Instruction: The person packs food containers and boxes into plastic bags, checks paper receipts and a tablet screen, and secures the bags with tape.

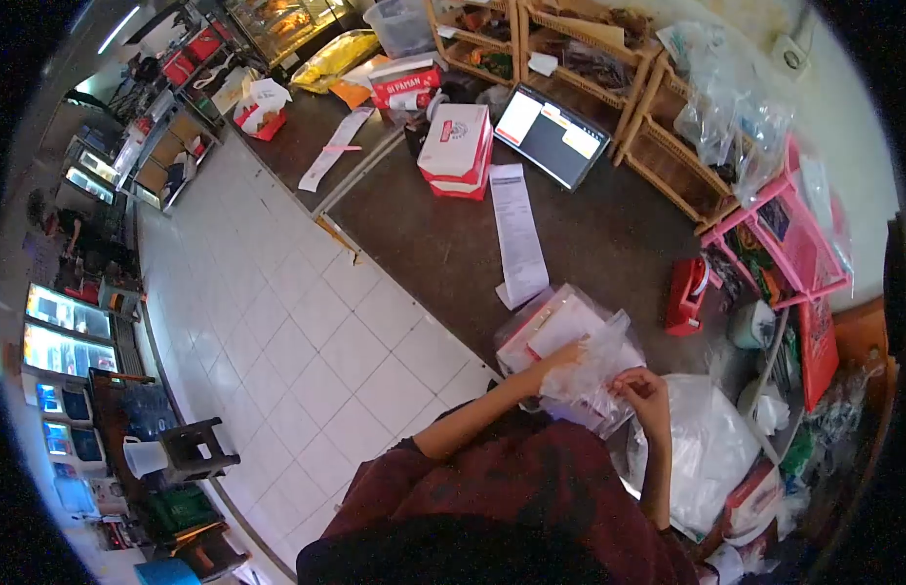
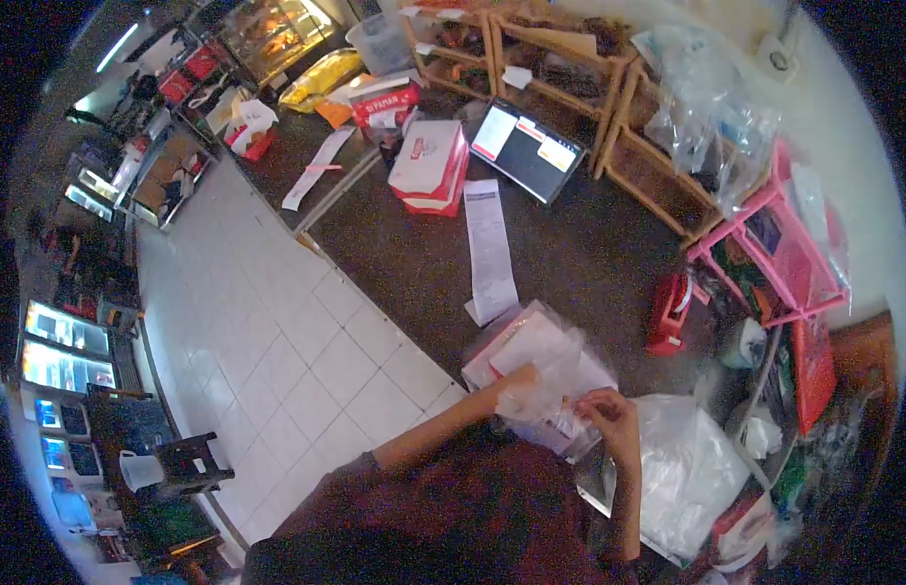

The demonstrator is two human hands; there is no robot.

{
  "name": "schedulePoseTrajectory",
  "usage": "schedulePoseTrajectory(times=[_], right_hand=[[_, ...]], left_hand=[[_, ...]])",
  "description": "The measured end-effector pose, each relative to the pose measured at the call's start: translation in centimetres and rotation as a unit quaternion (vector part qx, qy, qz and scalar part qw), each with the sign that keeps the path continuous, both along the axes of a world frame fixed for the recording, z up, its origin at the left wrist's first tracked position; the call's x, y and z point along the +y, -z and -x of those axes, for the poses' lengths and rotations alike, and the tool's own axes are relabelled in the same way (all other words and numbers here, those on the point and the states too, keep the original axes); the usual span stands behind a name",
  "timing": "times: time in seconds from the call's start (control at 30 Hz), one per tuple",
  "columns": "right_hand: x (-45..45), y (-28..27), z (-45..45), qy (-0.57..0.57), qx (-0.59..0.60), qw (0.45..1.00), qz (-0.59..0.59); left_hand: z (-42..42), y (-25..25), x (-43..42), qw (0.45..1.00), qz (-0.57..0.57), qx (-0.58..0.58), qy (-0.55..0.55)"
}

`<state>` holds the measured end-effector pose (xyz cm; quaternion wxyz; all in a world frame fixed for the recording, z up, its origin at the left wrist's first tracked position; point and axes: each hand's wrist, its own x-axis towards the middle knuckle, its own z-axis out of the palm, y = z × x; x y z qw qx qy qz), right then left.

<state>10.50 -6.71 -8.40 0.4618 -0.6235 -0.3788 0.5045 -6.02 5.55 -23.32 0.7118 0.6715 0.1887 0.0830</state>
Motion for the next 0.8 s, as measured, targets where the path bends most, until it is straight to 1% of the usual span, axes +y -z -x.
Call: schedulePoseTrajectory(times=[0.03, 0.07, 0.1, 0.13, 0.2, 0.27, 0.33, 0.37, 0.43, 0.53, 0.6, 0.73, 0.8], right_hand=[[0.0, 0.1, 0.0, 0.002, 0.009, 1.000, 0.000], [0.2, 0.1, -0.1, 0.006, 0.018, 1.000, -0.002], [0.2, -0.2, 0.1, -0.011, 0.013, 1.000, 0.005], [0.3, -0.4, 0.2, -0.007, 0.014, 1.000, 0.007], [0.4, -0.8, 0.6, -0.005, 0.013, 1.000, 0.005], [0.4, -1.0, 0.7, 0.011, 0.016, 1.000, 0.023], [0.4, -0.9, 0.6, 0.024, 0.018, 0.999, 0.038], [0.3, -0.8, 0.7, 0.014, 0.008, 0.999, 0.028], [0.2, -0.8, 1.1, 0.010, 0.002, 1.000, 0.020], [0.3, -1.4, 1.1, 0.021, 0.004, 0.999, 0.043], [-0.1, -0.9, 0.7, 0.035, 0.024, 0.998, 0.041], [0.1, -0.8, 1.2, 0.039, 0.021, 0.998, 0.048], [0.0, -0.3, 1.3, 0.026, -0.004, 0.999, 0.033]], left_hand=[[0.5, 0.1, -0.1, 0.999, -0.006, 0.041, -0.003], [0.4, 2.7, 0.3, 0.993, -0.110, 0.018, 0.031], [0.3, 3.1, 0.4, 0.975, -0.211, -0.007, 0.066], [0.2, 3.4, 0.1, 0.976, -0.208, -0.007, 0.070], [0.7, -1.9, -0.5, 0.997, -0.077, -0.021, -0.009], [1.1, -7.7, -0.8, 0.994, 0.056, -0.032, -0.089], [0.1, -5.5, -0.6, 0.983, 0.125, -0.036, -0.127], [0.0, -4.4, -0.6, 0.985, 0.112, -0.044, -0.126], [-0.2, -2.1, -0.6, 0.993, 0.005, -0.078, -0.089], [-0.6, 0.0, -0.6, 0.986, -0.091, -0.125, -0.064], [-0.7, 0.6, -0.7, 0.980, -0.123, -0.146, -0.058], [-0.9, 1.4, -0.9, 0.969, -0.161, -0.177, -0.055], [-1.2, 2.0, -1.0, 0.963, -0.179, -0.194, -0.055]])
